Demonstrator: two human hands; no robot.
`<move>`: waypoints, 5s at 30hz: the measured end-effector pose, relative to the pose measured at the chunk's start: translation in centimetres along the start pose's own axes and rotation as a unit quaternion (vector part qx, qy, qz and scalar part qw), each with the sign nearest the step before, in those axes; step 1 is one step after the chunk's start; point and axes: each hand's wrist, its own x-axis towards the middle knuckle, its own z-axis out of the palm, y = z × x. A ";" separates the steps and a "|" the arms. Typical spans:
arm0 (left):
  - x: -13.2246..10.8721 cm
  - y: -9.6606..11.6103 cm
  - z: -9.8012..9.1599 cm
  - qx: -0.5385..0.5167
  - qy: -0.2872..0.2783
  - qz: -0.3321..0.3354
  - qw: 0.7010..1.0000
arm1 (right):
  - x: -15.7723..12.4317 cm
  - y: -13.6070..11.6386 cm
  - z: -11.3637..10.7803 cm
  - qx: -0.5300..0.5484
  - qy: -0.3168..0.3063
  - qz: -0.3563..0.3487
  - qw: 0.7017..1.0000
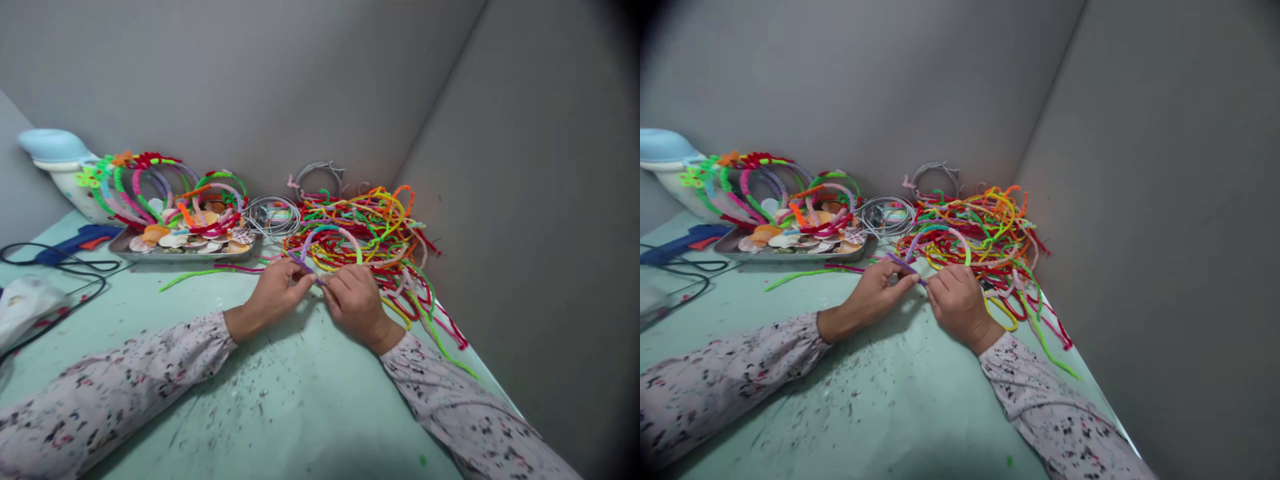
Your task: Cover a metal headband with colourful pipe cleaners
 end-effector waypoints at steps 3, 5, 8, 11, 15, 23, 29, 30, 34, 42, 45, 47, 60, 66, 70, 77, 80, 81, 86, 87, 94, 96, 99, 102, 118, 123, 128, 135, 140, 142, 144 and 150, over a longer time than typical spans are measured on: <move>0.1 0.0 -0.2 0.004 0.012 0.022 1.000 | -0.1 0.2 0.1 0.005 -0.005 0.023 1.000; 0.1 0.0 -0.3 -0.006 0.017 0.041 0.999 | -0.2 0.3 0.2 0.009 -0.005 0.037 0.999; 0.1 -0.2 -0.4 -0.016 0.026 0.068 0.997 | -0.3 0.4 0.3 0.016 -0.001 0.052 0.999; 0.0 -0.3 -0.4 -0.008 0.028 0.098 0.995 | -0.3 0.4 0.4 0.021 0.002 0.059 0.998; -0.1 -0.5 -0.3 0.022 0.023 0.137 0.990 | -0.2 0.4 0.4 0.024 0.004 0.060 0.998; 0.0 -1.3 0.0 0.076 0.034 0.176 0.981 | -0.3 0.4 0.4 0.032 0.007 0.056 0.998; 0.1 -1.2 -0.1 0.105 0.035 0.199 0.974 | -0.3 0.3 0.3 0.026 0.003 0.044 0.999; 0.1 -1.2 -0.1 0.108 0.034 0.202 0.973 | -0.3 0.3 0.3 0.025 0.004 0.043 0.999; 0.2 -1.2 -0.2 0.115 0.031 0.208 0.971 | -0.3 0.3 0.2 0.026 0.011 0.038 0.999; 0.2 -1.5 -0.2 0.126 0.036 0.206 0.970 | -0.4 0.3 0.3 0.028 0.014 0.039 0.999; 0.3 -1.5 -0.1 0.129 0.033 0.203 0.970 | -0.4 0.3 0.3 0.029 0.016 0.040 0.999; 0.3 -1.5 -0.2 0.132 0.029 0.201 0.970 | -0.3 0.3 0.3 0.028 0.016 0.039 0.999; 0.3 -1.5 0.1 0.162 0.007 0.186 0.969 | -0.3 0.3 0.3 0.010 0.011 0.030 0.999; 0.2 -1.4 0.0 0.150 0.028 0.187 0.970 | -0.3 0.3 0.4 0.011 0.010 0.039 0.999; 0.2 -1.4 -0.1 0.168 0.016 0.185 0.968 | -0.3 0.3 0.3 0.004 0.005 0.036 0.999; 0.2 -1.3 -0.1 0.185 -0.006 0.182 0.966 | -0.3 0.3 0.3 -0.001 0.000 0.029 1.000; 0.2 -1.4 0.0 0.177 0.005 0.184 0.967 | -0.3 0.4 0.4 -0.009 0.003 0.033 0.999; 0.2 -1.5 0.0 0.176 0.008 0.183 0.967 | -0.3 0.4 0.4 -0.010 0.003 0.035 0.999; 0.2 -1.5 0.0 0.183 -0.010 0.178 0.967 | -0.4 0.4 0.4 -0.011 -0.003 0.038 0.999; 0.2 -1.4 0.0 0.188 -0.016 0.176 0.966 | -0.4 0.4 0.4 -0.011 -0.003 0.036 0.999; 0.2 -1.3 0.1 0.192 -0.018 0.185 0.964 | -0.3 0.2 0.2 0.006 -0.003 0.037 0.999; 0.2 -1.2 0.0 0.191 -0.016 0.188 0.963 | -0.3 0.2 0.1 0.025 -0.006 0.041 0.999; 0.1 -1.1 0.0 0.193 -0.016 0.187 0.963 | -0.2 0.1 -0.1 0.054 -0.004 0.045 0.998; 0.1 -1.0 0.0 0.195 -0.015 0.191 0.962 | -0.1 0.1 -0.2 0.055 -0.002 0.045 0.997; 0.0 -0.8 0.1 0.206 -0.054 0.180 0.960 | -0.1 0.0 0.2 -0.002 0.013 0.005 1.000; 0.0 -1.1 0.1 0.148 -0.041 0.172 0.973 | 0.0 0.0 0.2 0.001 0.013 0.012 1.000; 0.0 -1.1 0.2 0.013 -0.005 0.116 0.993 | 0.0 0.2 0.1 0.004 0.019 0.038 0.999; 0.3 -1.2 0.5 -0.197 0.020 -0.046 0.979 | 0.0 0.2 0.1 0.024 0.045 0.050 0.997; 0.6 -1.8 0.8 -0.340 -0.114 -0.109 0.927 | -0.1 0.2 0.1 0.037 0.043 0.046 0.997; 0.6 -1.7 0.7 -0.377 -0.129 -0.133 0.907 | -0.1 0.1 0.1 0.038 0.044 0.046 0.997; 0.6 -1.7 0.7 -0.406 -0.128 -0.150 0.892 | -0.1 0.1 0.1 0.037 0.046 0.045 0.997; 0.7 -1.4 0.7 -0.427 -0.155 -0.161 0.876 | -0.1 0.0 0.1 0.028 0.049 0.041 0.998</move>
